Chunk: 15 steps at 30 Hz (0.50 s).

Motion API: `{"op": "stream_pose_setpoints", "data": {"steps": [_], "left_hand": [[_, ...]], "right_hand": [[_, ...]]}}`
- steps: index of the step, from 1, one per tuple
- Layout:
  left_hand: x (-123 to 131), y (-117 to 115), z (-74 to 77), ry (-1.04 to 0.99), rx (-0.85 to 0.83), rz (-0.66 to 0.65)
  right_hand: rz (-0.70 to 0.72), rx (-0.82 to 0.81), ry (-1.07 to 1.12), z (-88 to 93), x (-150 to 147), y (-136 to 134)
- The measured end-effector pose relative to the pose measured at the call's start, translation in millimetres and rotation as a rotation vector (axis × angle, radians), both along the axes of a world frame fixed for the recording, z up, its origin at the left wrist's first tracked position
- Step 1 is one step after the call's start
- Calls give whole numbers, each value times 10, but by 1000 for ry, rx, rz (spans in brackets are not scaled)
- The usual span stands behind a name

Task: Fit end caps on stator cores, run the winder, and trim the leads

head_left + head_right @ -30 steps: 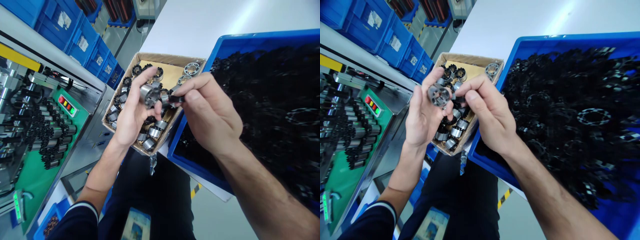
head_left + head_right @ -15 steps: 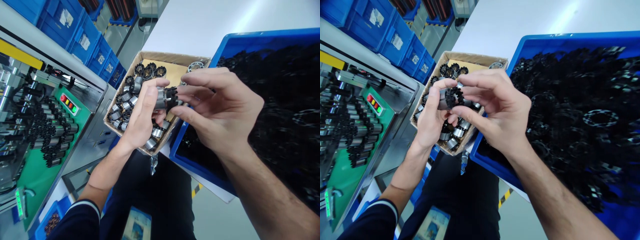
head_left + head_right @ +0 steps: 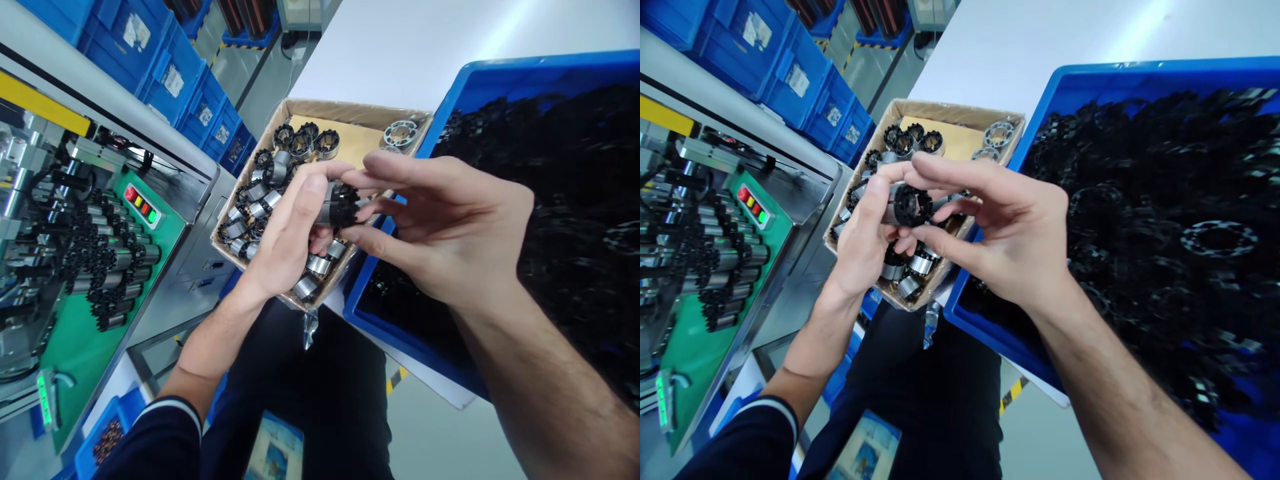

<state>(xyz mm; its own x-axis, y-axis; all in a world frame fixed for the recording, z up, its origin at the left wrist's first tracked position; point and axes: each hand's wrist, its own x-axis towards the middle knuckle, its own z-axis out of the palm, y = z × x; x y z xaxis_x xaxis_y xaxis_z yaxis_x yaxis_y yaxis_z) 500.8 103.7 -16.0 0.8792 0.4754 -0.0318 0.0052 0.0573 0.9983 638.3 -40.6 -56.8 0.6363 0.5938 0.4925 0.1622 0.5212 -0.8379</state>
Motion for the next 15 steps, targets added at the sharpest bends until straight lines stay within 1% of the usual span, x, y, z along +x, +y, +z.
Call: {"op": "stream_pose_setpoints", "data": {"steps": [3, 6, 8, 10, 11, 12, 13, 14, 15], "left_hand": [[-38, -11, 0, -21, 4, -61], [-60, -14, -1, -48, 18, -124], [-40, 55, -5, -45, 108, -135], [34, 233, -6, -21, 275, -89], [97, 369, -4, -12, 368, -51], [181, 533, 1, -11, 459, -8], [284, 718, 9, -14, 542, 35], [405, 915, 20, -10, 614, 70], [540, 1112, 32, 5, 674, 89]], "right_hand": [[-13, 12, -15, -23, -60, 22], [-85, -14, -73, -56, -100, 46], [-115, -66, -113, -51, -16, 14], [-183, -153, -156, -33, 196, -79], [-258, -257, -197, -31, 337, -144], [-360, -420, -253, -41, 488, -213], [-464, -639, -318, -64, 633, -281], [-532, -897, -381, -101, 762, -341], [-537, -1163, -432, -150, 866, -388]]}}
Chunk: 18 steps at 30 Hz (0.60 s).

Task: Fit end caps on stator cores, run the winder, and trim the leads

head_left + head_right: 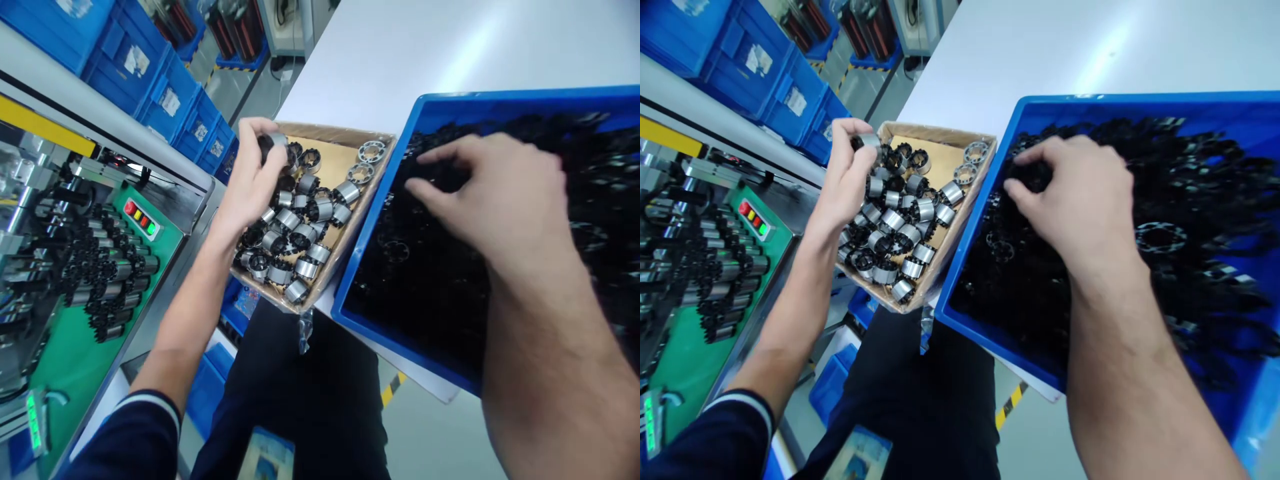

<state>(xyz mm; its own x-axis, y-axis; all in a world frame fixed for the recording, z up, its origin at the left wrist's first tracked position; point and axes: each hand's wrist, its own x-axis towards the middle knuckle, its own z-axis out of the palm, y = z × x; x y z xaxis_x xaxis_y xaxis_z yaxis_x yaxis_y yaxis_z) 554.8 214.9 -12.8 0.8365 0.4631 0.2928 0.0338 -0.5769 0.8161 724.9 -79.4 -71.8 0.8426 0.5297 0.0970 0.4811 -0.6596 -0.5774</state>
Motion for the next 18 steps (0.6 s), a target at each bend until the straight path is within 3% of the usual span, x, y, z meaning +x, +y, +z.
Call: {"op": "stream_pose_setpoints", "data": {"steps": [1, 3, 7, 10, 14, 18], "left_hand": [[144, 187, 12, 35, 50, 13], [433, 494, 27, 133, 147, 16], [849, 785, 6, 327, 330, 22], [943, 834, 2, 519, 406, 15], [894, 854, 86, 718, 469, -30], [810, 631, 208, 612, 463, 23]], "right_hand": [[-6, -221, 35, -55, 75, -33], [58, -454, 125, -168, 150, -63], [126, -459, 138, -329, 176, -81], [135, -454, 166, -358, 203, -107], [138, -551, 260, -250, 198, -106], [197, -541, 303, -119, 182, -95]]}}
